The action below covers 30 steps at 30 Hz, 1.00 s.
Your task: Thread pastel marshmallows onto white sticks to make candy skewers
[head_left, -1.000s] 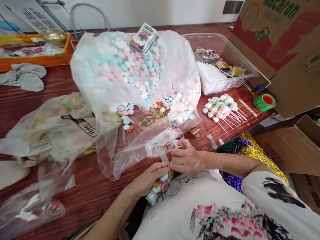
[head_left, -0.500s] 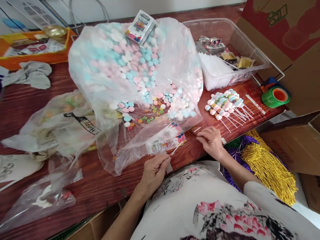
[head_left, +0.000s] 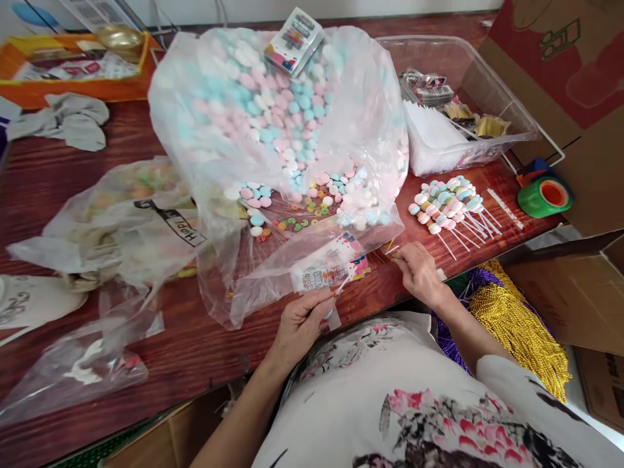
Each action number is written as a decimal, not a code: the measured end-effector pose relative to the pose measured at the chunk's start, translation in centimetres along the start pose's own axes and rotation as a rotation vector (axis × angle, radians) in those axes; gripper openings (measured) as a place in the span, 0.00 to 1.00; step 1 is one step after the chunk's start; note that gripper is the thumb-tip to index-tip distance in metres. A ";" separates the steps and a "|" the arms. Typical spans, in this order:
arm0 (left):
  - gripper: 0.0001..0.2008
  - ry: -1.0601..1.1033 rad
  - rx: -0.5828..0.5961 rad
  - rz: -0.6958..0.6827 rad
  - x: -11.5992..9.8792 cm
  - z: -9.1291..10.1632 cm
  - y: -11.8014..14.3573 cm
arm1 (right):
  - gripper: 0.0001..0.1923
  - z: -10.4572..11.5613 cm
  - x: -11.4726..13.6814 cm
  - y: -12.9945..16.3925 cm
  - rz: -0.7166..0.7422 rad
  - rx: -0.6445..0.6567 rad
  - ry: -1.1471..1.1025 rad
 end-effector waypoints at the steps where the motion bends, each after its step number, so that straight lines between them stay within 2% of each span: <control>1: 0.10 0.006 -0.005 0.021 0.1 0.0 -0.1 | 0.09 0.9 0.4 0.0 0.014 -0.042 -0.066; 3: 0.10 0.002 0.017 0.032 0.0 -0.7 -0.4 | 0.09 2.3 1.7 0.2 0.060 -0.093 -0.184; 5: 0.10 -0.011 0.078 0.005 -0.6 -1.9 -0.9 | 0.11 2.7 3.7 0.5 0.136 -0.076 -0.277; 8: 0.12 0.014 0.164 -0.044 -1.5 -3.5 -1.4 | 0.19 1.6 6.9 1.1 0.293 -0.003 -0.316; 11: 0.14 0.086 0.151 -0.047 -2.0 -3.7 -1.4 | 0.25 0.1 8.7 1.5 0.375 0.021 -0.237; 16: 0.12 0.081 0.124 -0.060 -2.5 -2.6 -0.5 | 0.26 -1.1 9.3 1.1 0.342 0.100 -0.255; 21: 0.09 0.022 0.139 -0.095 -2.4 -2.6 -0.1 | 0.24 -1.5 9.5 0.6 0.268 0.100 -0.293; 27: 0.17 0.040 0.108 -0.114 -1.9 -2.7 -0.4 | 0.24 -1.8 9.5 0.9 0.243 0.123 -0.312; 30: 0.17 0.058 0.079 -0.110 -2.0 -2.3 -0.5 | 0.23 -1.5 9.1 1.4 0.142 0.074 -0.427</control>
Point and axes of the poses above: each hand's wrist, its own y-axis away from the middle knuckle, its own z-axis out of the back of the hand, x = y × z, the point moved 5 cm from there along -y, towards the middle knuckle, and after that the axes turned 10 degrees about y, right-handed, at the moved point
